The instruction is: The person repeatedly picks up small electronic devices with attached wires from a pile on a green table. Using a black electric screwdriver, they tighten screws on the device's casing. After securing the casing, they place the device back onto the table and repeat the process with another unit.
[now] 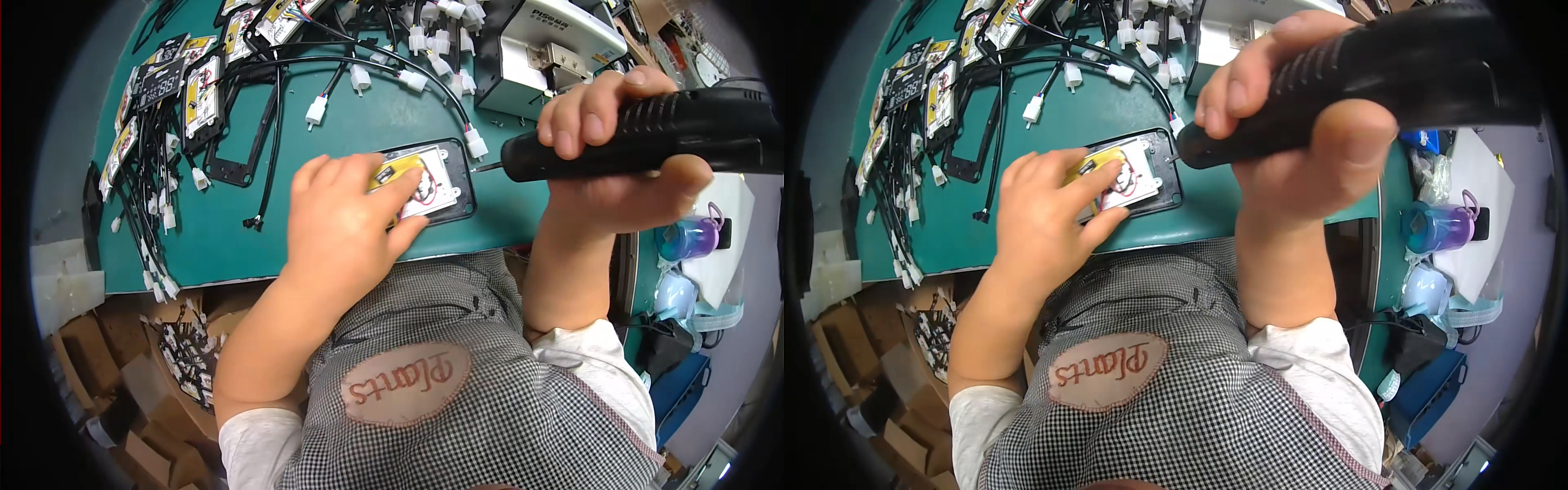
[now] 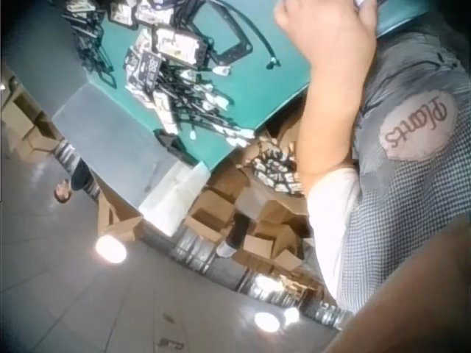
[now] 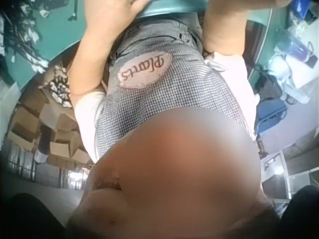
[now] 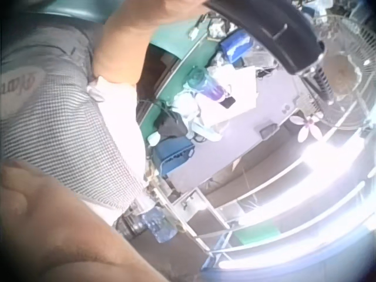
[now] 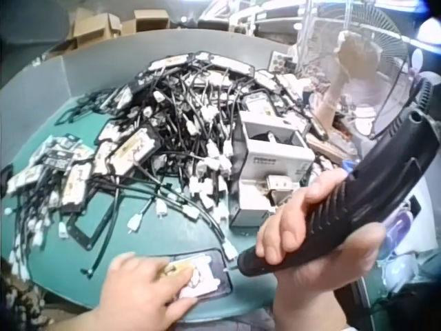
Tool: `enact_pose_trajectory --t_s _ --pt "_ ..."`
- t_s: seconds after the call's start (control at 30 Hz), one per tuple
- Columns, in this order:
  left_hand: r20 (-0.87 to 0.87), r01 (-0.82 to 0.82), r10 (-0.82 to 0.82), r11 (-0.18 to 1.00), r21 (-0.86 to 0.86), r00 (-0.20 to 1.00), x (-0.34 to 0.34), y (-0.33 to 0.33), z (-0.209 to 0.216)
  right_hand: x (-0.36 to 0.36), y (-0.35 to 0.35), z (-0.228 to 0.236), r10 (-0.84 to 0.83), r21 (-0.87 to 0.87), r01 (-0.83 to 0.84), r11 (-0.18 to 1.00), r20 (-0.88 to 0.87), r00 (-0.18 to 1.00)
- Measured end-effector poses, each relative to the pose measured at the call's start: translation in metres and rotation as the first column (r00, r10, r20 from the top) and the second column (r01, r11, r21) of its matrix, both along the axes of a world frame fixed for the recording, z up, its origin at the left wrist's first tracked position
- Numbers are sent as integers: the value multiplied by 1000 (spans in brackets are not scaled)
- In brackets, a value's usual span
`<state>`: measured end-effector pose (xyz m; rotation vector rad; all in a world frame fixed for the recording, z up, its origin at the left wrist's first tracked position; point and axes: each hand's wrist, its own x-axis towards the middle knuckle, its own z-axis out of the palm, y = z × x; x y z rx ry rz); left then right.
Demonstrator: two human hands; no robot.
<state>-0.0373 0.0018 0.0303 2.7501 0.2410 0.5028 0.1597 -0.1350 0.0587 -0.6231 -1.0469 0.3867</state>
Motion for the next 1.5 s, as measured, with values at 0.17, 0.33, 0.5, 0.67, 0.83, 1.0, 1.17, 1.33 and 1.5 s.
enact_pose_trajectory --t_s 0.17,0.33,0.5,0.67,0.83,1.0,1.17,1.33,1.5 --pt "-20 7 -5 997 74 1000 8 -3 -13 -6 13 -14 -68 -4 68 998 -67 995" --pt "-78 -19 21 999 31 997 5 -2 -13 -4 22 -27 -96 -31 93 995 -104 990" --pt "-71 -11 8 999 -42 997 6 1 -15 -5 29 -36 -174 -101 163 981 -108 979" --pt "-48 -16 13 998 -55 999 6 1 -17 -13 34 -38 -229 -207 209 956 -79 970" --pt "-51 -17 15 999 -42 999 4 2 -17 -21 38 -31 -108 -266 118 957 51 993" --pt "-42 -20 18 999 -43 999 4 2 -21 -24 37 -35 -160 -268 172 948 67 985" --pt "-34 18 -20 998 -58 999 9 -3 -26 -8 22 -22 -350 -254 319 913 -88 933" --pt "-19 61 -62 997 -52 998 22 -7 -26 53 -25 28 -412 -17 411 911 -55 910" --pt "-33 63 -65 997 -48 997 22 -8 -27 73 -27 29 -468 -30 468 883 -78 880"
